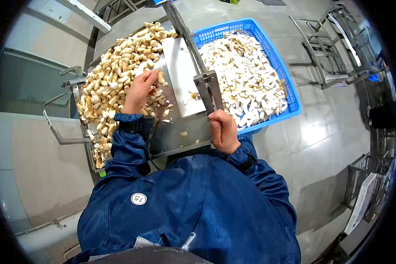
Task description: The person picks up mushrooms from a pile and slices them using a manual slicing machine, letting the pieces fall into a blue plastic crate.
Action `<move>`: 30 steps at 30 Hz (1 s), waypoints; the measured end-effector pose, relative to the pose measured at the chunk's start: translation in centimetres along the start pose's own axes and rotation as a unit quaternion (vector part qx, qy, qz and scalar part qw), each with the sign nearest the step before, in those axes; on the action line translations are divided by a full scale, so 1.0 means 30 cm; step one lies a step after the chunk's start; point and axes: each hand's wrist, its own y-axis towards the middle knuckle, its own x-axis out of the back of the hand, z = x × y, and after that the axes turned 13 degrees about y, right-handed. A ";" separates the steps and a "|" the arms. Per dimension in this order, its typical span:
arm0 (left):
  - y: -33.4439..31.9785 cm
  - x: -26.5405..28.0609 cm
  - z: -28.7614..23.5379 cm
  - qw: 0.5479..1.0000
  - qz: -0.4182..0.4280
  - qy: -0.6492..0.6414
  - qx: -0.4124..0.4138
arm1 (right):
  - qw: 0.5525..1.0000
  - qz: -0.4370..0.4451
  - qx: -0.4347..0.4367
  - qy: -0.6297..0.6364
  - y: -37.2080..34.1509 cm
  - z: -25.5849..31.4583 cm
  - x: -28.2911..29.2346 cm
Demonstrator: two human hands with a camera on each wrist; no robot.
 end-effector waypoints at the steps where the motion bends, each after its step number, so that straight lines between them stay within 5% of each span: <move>1: 0.015 -0.014 0.002 0.998 0.022 -0.061 0.001 | 1.000 -0.002 0.004 0.002 0.001 -0.002 -0.002; 2: 0.034 -0.036 0.002 0.991 0.047 -0.122 0.001 | 1.000 -0.004 0.008 0.002 -0.001 -0.006 -0.005; 6: 0.116 -0.159 -0.082 0.998 -0.003 -0.036 0.053 | 1.000 -0.007 0.000 0.005 -0.001 -0.004 -0.005; 7: 0.150 -0.202 -0.061 0.994 -0.009 -0.112 0.010 | 1.000 -0.008 0.000 0.005 0.000 -0.002 -0.005; 10: 0.197 -0.277 -0.068 0.995 -0.005 -0.076 -0.070 | 0.999 -0.006 0.019 -0.041 0.010 0.014 -0.006; 16: 0.198 -0.310 -0.044 0.994 -0.059 -0.024 -0.085 | 1.000 -0.015 0.017 0.004 -0.017 -0.024 -0.004; 19: 0.245 -0.341 0.010 0.985 -0.113 -0.064 -0.111 | 1.000 0.004 -0.026 -0.004 0.040 0.048 -0.009; 23: 0.208 -0.341 -0.026 0.991 -0.099 -0.015 -0.087 | 0.970 -0.056 -0.178 0.152 0.300 0.272 -0.080; 29: 0.213 -0.348 -0.025 0.988 -0.115 -0.022 -0.098 | 0.999 -0.022 -0.003 0.029 0.007 0.019 -0.032; 30: 0.213 -0.345 -0.030 0.989 -0.114 -0.018 -0.092 | 0.998 -0.028 -0.029 0.041 0.028 0.037 -0.032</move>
